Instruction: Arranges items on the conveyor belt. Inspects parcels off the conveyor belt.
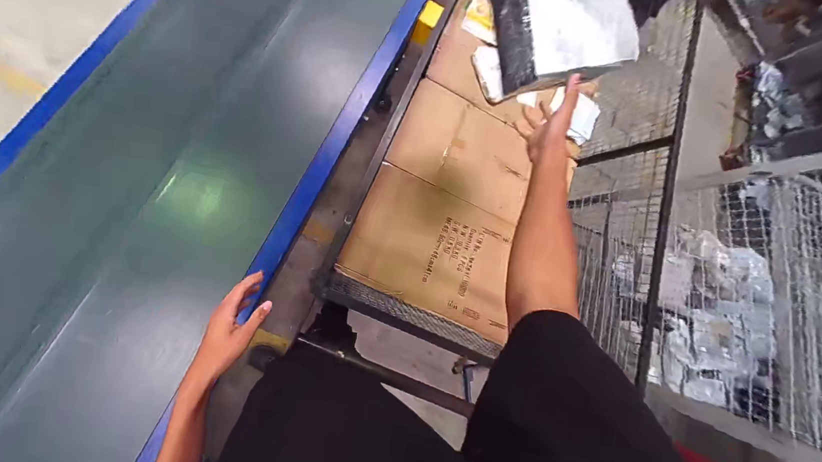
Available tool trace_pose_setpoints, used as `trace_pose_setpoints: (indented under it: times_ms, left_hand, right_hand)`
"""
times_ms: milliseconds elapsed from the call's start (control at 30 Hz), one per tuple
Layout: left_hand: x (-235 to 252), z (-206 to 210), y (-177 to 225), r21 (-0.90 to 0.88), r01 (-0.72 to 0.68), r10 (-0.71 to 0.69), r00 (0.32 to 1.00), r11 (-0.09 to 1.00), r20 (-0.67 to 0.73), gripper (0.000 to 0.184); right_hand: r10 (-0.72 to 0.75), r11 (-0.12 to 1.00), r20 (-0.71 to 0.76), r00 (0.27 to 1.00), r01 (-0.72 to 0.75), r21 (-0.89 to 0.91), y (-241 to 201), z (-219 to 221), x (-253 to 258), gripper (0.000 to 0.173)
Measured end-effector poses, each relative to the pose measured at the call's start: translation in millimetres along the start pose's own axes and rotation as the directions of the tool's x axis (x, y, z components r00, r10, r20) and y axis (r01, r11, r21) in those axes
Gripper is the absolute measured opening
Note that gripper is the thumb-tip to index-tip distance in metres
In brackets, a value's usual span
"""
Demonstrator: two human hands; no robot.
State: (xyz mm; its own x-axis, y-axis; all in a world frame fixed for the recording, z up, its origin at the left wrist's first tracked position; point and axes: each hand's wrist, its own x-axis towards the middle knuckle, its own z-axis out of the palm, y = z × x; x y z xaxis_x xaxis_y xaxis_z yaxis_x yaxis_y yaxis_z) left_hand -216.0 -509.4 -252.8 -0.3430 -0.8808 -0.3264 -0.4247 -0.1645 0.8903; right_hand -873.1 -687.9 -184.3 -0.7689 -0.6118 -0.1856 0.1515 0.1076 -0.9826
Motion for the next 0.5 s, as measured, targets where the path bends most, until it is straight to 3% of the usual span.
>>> trace_pose_setpoints:
  times_ms: [67,133,233,333,400,500]
  left_hand:
    - [-36,-7,-29,-0.102,0.074,-0.084,0.991,0.992,-0.102,0.049]
    - [-77,-12,-57,-0.216,0.129,-0.176,0.960,0.968,-0.216,0.040]
    - [-135,-20,-92,-0.254,0.186,-0.272,0.893,0.949,-0.359,0.035]
    - [-184,-33,-95,-0.235,0.235,-0.328,0.771,0.943,-0.546,0.031]
    - [-221,-46,-94,-0.202,0.279,-0.337,0.621,0.939,-0.708,0.030]
    - [-278,-70,-107,-0.168,0.347,-0.258,0.233,0.923,-0.938,0.029]
  right_hand:
    - [-0.013,1.000,0.081,0.997,0.015,-0.022,3,16,-5,0.082]
    - [0.037,0.997,0.248,0.968,-0.017,-0.081,36,42,-42,0.071]
    - [0.159,0.960,0.445,0.881,-0.034,-0.278,127,77,-130,0.065]
    - [0.238,0.868,0.620,0.748,0.123,-0.482,184,105,-236,0.073]
    - [0.211,0.781,0.652,0.728,0.275,-0.560,192,111,-302,0.071]
    - [0.004,0.625,0.675,0.737,0.526,-0.577,189,124,-377,0.060]
